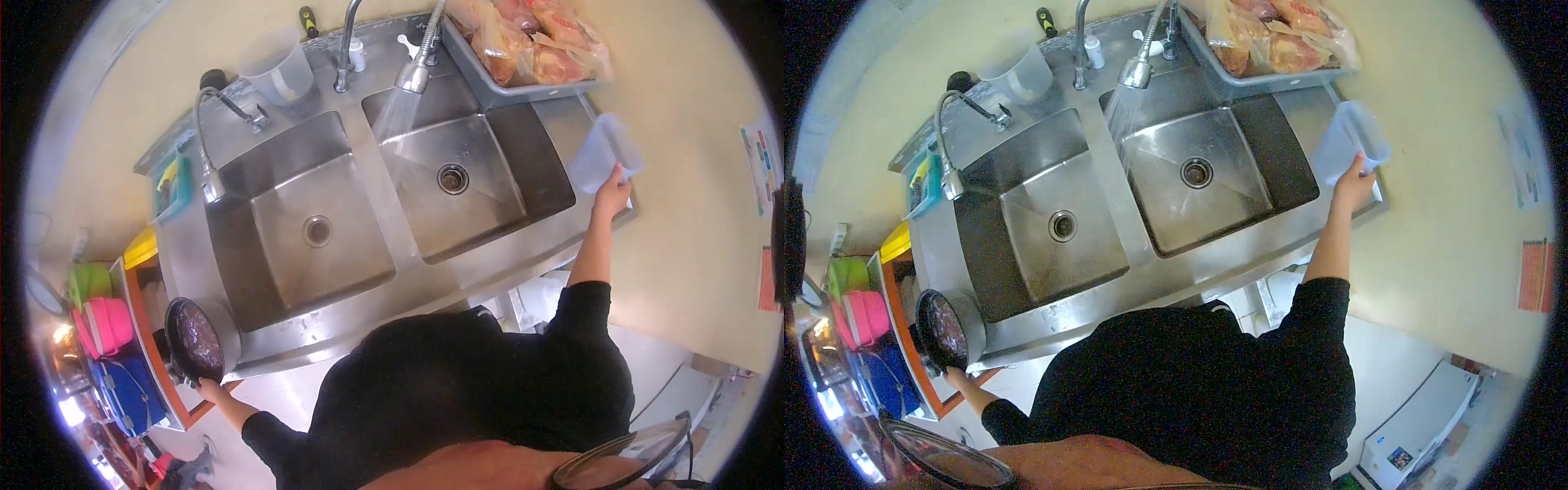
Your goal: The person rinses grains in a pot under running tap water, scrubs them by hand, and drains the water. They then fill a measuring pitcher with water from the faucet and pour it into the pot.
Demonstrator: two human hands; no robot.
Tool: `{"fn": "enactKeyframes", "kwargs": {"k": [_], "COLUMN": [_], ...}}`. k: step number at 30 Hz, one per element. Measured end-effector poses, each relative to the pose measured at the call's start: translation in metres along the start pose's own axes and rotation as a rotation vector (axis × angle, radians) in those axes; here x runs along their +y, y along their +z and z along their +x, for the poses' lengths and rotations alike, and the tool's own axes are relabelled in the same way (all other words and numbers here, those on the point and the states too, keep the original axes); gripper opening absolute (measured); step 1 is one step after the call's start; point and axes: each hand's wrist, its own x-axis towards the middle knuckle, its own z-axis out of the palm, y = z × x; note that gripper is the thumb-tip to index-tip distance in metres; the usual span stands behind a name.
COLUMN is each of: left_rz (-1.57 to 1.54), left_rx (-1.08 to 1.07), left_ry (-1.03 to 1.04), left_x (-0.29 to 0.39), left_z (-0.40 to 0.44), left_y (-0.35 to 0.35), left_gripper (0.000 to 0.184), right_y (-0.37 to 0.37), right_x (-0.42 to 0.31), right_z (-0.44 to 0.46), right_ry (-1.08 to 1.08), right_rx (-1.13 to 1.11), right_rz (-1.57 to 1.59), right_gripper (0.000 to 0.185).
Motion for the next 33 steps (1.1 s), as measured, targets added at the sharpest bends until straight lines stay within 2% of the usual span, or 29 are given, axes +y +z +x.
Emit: {"fn": "enactKeyframes", "kwargs": {"k": [1,5,8,9,11,12,13,14,15,16,17,18,19,21,22,24,25,26,27,29,31,32,33], "left_rz": [0.029,-0.194,-0.261,-0.246,-0.180,-0.181,-0.174,-0.166,-0.160,-0.149,-0.146,-0.143,-0.081,-0.066,-0.119,-0.087,-0.153,-0.218,-0.160,-0.142,-0.043,-0.020,0.023], "left_rx": [-0.002,-0.106,-0.111,-0.107,-0.041,-0.015,0.016,0.051,0.013,-0.024,-0.002,0.021,0.039,0.052,0.049,-0.001,-0.006,-0.012,0.000,0.007,0.012,0.020,0.035], "left_ry": [0.044,-0.196,-0.229,-0.218,-0.235,-0.251,-0.265,-0.277,-0.250,-0.226,-0.219,-0.214,-0.224,-0.227,-0.217,-0.184,-0.126,-0.067,-0.041,0.056,0.036,0.079,0.155], "left_x": [-0.013,0.021,0.023,0.021,0.023,0.024,0.023,0.023,0.017,0.012,0.018,0.027,0.028,0.028,0.030,0.036,0.028,0.017,0.015,-0.003,0.001,-0.015,-0.046], "left_z": [0.019,-0.026,-0.034,-0.027,-0.032,-0.036,-0.034,-0.031,-0.023,-0.018,-0.030,-0.042,-0.041,-0.041,-0.046,-0.053,-0.047,-0.038,-0.038,-0.020,-0.026,-0.009,0.025], "left_y": [0.002,-0.007,-0.009,-0.008,-0.005,-0.001,-0.001,-0.003,-0.004,-0.005,-0.007,-0.004,-0.003,-0.005,-0.003,-0.005,-0.003,-0.002,-0.003,-0.002,-0.001,0.003,0.003], "left_gripper": [0.048,0.049,0.049,0.049,0.050,0.050,0.050,0.051,0.051,0.052,0.051,0.051,0.050,0.048,0.047,0.045,0.044,0.043,0.042,0.040,0.041,0.042,0.043], "right_y": [0.019,0.058,0.071,0.065,0.105,0.123,0.133,0.163,0.173,0.202,0.243,0.286,0.332,0.409,0.446,0.416,0.425,0.416,0.388,0.369,0.371,0.399,0.321], "right_x": [0.024,0.061,0.011,-0.024,-0.013,-0.040,-0.083,-0.100,-0.144,-0.169,-0.186,-0.202,-0.218,-0.231,-0.220,-0.244,-0.233,-0.229,-0.227,-0.219,-0.183,-0.151,-0.181], "right_z": [0.017,0.049,0.033,0.008,-0.029,-0.061,-0.098,-0.122,-0.138,-0.154,-0.161,-0.162,-0.160,-0.156,-0.144,-0.146,-0.136,-0.136,-0.144,-0.146,-0.132,-0.121,-0.156], "right_ry": [0.054,0.164,0.403,0.301,-0.362,-0.468,-0.434,-0.674,-0.848,-0.845,-0.945,-0.900,-0.747,-0.357,-0.197,-0.113,-0.168,-0.137,-0.147,0.026,0.075,-0.018,0.203], "right_rx": [-0.005,-0.023,0.340,0.341,0.378,0.111,-0.347,-0.591,-0.815,-0.972,-0.912,-0.926,-1.024,-1.313,-1.539,-1.505,-1.547,-1.484,-1.418,-1.433,-1.505,-1.543,-1.159], "right_rz": [0.081,0.346,-0.354,-0.280,-0.174,0.210,0.453,0.602,0.373,0.491,0.419,0.384,0.336,0.271,0.327,0.315,0.413,0.400,0.518,0.655,0.835,1.041,0.903], "right_gripper": [0.065,0.069,0.071,0.062,0.055,0.039,0.024,0.018,0.023,0.031,0.040,0.048,0.058,0.080,0.085,0.069,0.057,0.051,0.048,0.038,0.031,0.032,0.033]}}
